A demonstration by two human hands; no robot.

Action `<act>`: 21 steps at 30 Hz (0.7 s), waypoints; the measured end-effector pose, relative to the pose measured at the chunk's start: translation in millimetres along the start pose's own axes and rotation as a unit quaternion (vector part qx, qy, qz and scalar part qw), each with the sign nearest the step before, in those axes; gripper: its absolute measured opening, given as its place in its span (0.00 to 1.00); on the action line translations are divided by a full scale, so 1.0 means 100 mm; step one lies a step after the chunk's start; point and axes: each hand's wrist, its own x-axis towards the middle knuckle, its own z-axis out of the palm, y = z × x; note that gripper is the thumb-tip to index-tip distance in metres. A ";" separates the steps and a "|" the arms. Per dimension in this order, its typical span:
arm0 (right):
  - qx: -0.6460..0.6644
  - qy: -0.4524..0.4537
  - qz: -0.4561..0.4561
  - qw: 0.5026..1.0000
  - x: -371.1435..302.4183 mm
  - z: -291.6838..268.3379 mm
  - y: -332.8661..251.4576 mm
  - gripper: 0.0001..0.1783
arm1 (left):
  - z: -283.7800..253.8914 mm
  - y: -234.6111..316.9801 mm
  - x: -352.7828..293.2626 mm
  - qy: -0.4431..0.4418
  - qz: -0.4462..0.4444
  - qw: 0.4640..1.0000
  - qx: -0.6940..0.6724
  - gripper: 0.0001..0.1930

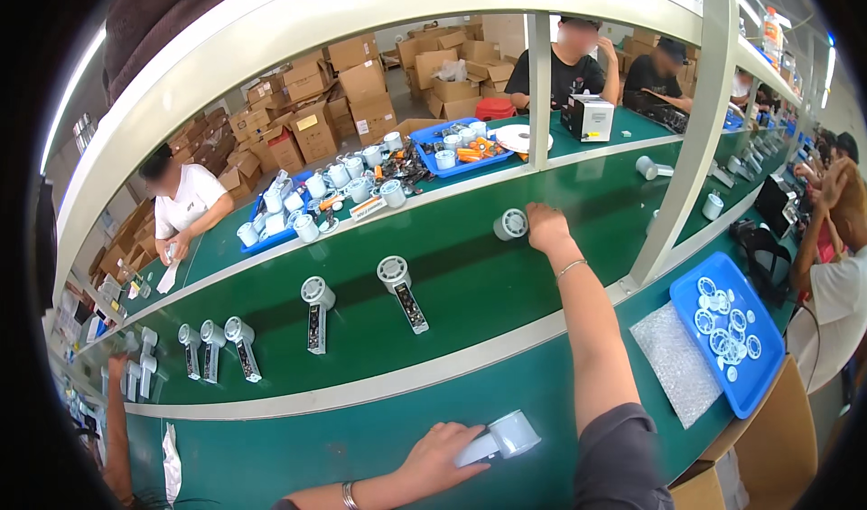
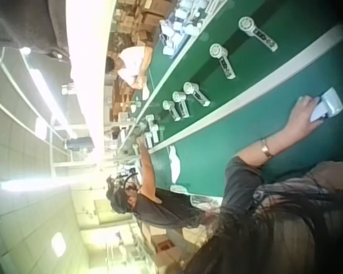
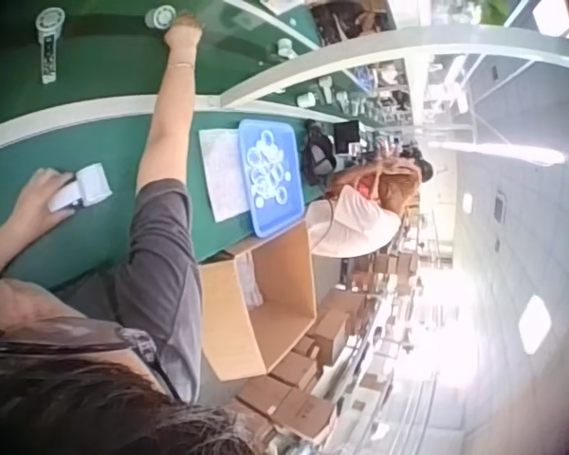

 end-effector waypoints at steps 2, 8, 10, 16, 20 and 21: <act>-0.023 0.037 0.000 0.999 -0.01 0.04 -0.02 0.17 | -0.01 0.01 -0.02 -0.017 -0.005 1.000 0.026 0.24; -0.178 0.087 -0.107 0.974 -0.17 -0.07 -0.05 0.17 | 0.02 -0.01 -0.05 -0.012 0.017 0.998 0.061 0.21; -0.150 0.083 -0.103 0.980 -0.27 -0.14 -0.08 0.20 | 0.00 -0.01 -0.04 -0.008 0.021 0.998 0.057 0.20; 0.241 0.027 0.011 0.970 -1.05 -0.34 -0.38 0.26 | -0.03 -0.15 -0.03 0.024 -0.042 0.983 -0.175 0.18; 0.546 -0.200 0.135 0.803 -1.80 -0.73 -0.66 0.23 | 0.04 -0.19 0.03 0.053 -0.196 0.843 -0.498 0.15; 0.576 -0.237 0.149 0.768 -1.97 -0.79 -0.71 0.23 | 0.04 -0.20 0.07 0.079 -0.199 0.812 -0.543 0.14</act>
